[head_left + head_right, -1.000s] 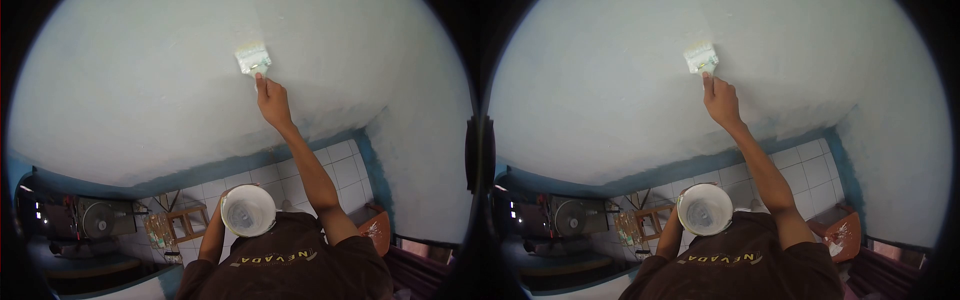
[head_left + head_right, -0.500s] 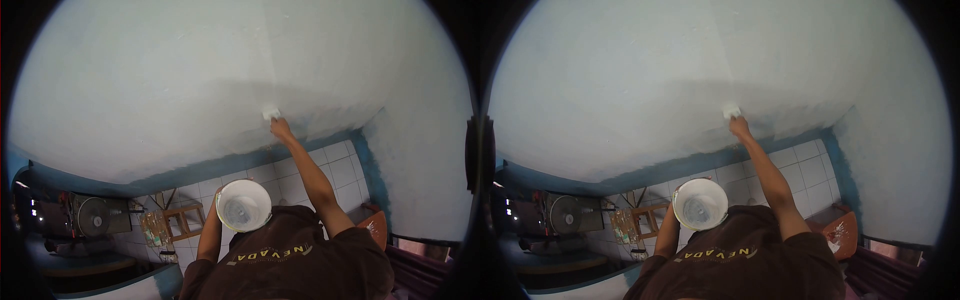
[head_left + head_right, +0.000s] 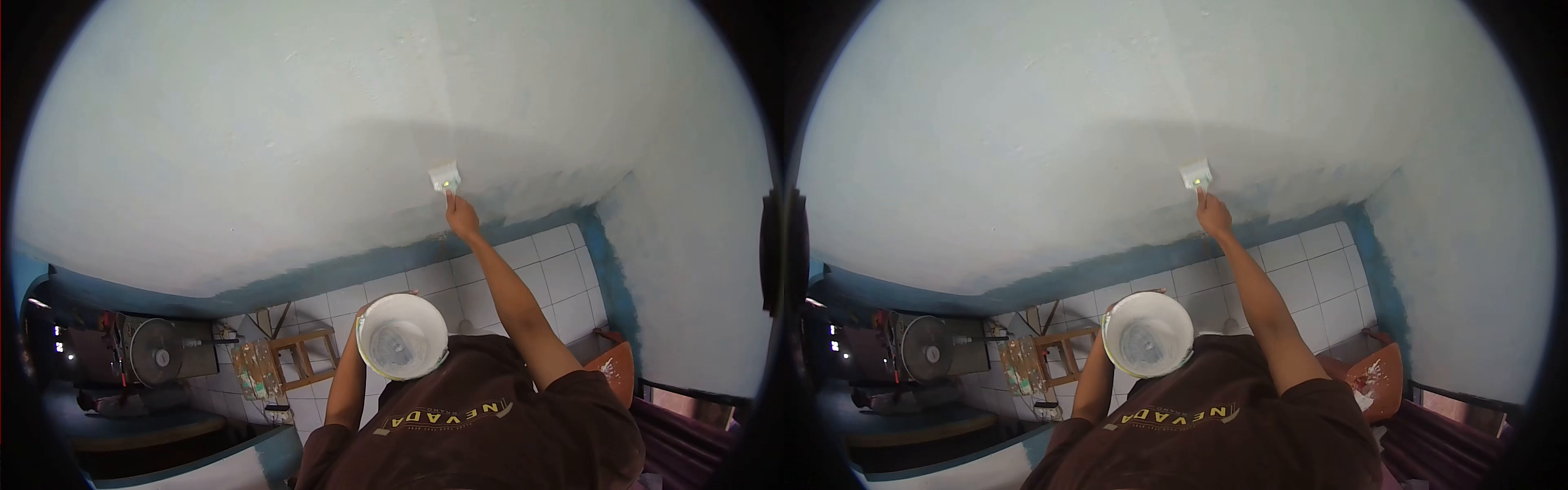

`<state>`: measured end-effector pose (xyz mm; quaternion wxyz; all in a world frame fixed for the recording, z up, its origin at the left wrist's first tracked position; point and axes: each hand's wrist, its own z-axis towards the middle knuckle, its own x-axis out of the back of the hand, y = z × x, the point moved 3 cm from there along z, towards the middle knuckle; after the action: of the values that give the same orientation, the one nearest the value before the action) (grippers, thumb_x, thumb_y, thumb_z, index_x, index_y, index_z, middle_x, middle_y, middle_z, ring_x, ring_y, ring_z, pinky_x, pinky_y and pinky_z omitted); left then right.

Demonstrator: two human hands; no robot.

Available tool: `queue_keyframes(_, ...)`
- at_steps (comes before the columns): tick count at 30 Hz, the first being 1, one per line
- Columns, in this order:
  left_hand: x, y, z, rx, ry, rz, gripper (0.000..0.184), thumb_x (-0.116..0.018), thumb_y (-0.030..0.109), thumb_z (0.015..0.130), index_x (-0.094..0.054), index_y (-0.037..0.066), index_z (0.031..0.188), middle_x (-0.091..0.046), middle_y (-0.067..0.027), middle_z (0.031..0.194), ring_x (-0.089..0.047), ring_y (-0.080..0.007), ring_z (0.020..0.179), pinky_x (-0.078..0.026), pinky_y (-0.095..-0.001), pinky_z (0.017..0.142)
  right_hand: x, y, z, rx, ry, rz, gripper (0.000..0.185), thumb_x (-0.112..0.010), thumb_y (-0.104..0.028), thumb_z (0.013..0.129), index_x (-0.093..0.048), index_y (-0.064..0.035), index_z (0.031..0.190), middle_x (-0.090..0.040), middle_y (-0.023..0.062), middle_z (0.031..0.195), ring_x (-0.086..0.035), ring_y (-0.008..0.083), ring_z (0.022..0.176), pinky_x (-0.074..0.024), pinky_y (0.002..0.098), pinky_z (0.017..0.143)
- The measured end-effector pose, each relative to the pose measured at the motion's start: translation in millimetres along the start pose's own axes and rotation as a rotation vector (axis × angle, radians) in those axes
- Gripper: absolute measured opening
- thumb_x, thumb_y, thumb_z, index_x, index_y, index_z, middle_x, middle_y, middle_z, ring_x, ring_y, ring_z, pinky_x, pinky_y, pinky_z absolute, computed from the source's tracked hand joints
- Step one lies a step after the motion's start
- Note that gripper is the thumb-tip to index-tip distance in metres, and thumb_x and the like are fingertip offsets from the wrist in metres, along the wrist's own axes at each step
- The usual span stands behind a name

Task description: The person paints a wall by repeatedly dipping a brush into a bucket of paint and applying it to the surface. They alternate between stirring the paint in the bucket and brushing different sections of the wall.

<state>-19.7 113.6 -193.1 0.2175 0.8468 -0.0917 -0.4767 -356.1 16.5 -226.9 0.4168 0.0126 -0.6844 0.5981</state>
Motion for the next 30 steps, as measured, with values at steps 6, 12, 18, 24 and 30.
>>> queue_keyframes(6,5,-5,-1,-0.047,-0.097,-0.098,0.068,-0.054,0.031,0.093,-0.041,-0.004,0.151,-0.056,-0.0198,0.144,-0.062,-0.0293,0.122,-0.054,-0.0427,0.102,27,-15,7,-0.521,-0.289,0.534,0.043,-0.043,-0.034,0.107,-0.059,-0.0045,0.08,-0.055,0.005,0.063,-0.05,0.0155,0.051,-0.0383,0.033,0.047)
queue_keyframes(12,-45,13,-5,0.08,0.223,0.07,0.061,-0.054,0.029,0.096,-0.045,0.0,0.15,-0.062,-0.0188,0.136,-0.066,-0.0279,0.116,-0.056,-0.0407,0.098,175,-231,7,-0.094,-0.265,0.527,0.048,-0.045,-0.038,0.108,-0.052,-0.0108,0.069,-0.045,-0.0037,0.058,-0.038,0.0083,0.05,-0.0306,0.0282,0.044)
queue_keyframes(18,-14,7,2,0.215,0.263,0.175,0.058,-0.054,0.025,0.098,-0.045,0.002,0.151,-0.062,-0.0187,0.136,-0.067,-0.025,0.114,-0.058,-0.0374,0.095,133,-231,30,0.263,0.15,0.206,0.056,-0.036,-0.045,0.109,-0.063,0.0011,0.091,-0.065,0.0287,0.08,-0.062,0.0527,0.077,-0.0483,0.0569,0.07)
queue_keyframes(24,10,-2,12,0.054,-0.055,0.0,0.072,-0.06,0.032,0.092,-0.04,0.001,0.153,-0.061,-0.0191,0.137,-0.068,-0.0256,0.113,-0.058,-0.0391,0.096,16,-34,0,-0.032,0.008,-0.102,0.051,-0.039,-0.043,0.108,-0.067,-0.0015,0.102,-0.07,0.0247,0.085,-0.068,0.0462,0.075,-0.0536,0.0549,0.068)
queue_keyframes(30,16,-9,10,0.042,-0.073,-0.128,0.079,-0.063,0.036,0.088,-0.038,0.0,0.154,-0.061,-0.0193,0.137,-0.069,-0.0263,0.112,-0.058,-0.0396,0.096,34,-52,5,-0.389,-0.369,0.45,0.042,-0.047,-0.038,0.106,-0.061,-0.0052,0.084,-0.056,0.0023,0.065,-0.051,0.0121,0.05,-0.0392,0.0306,0.043)
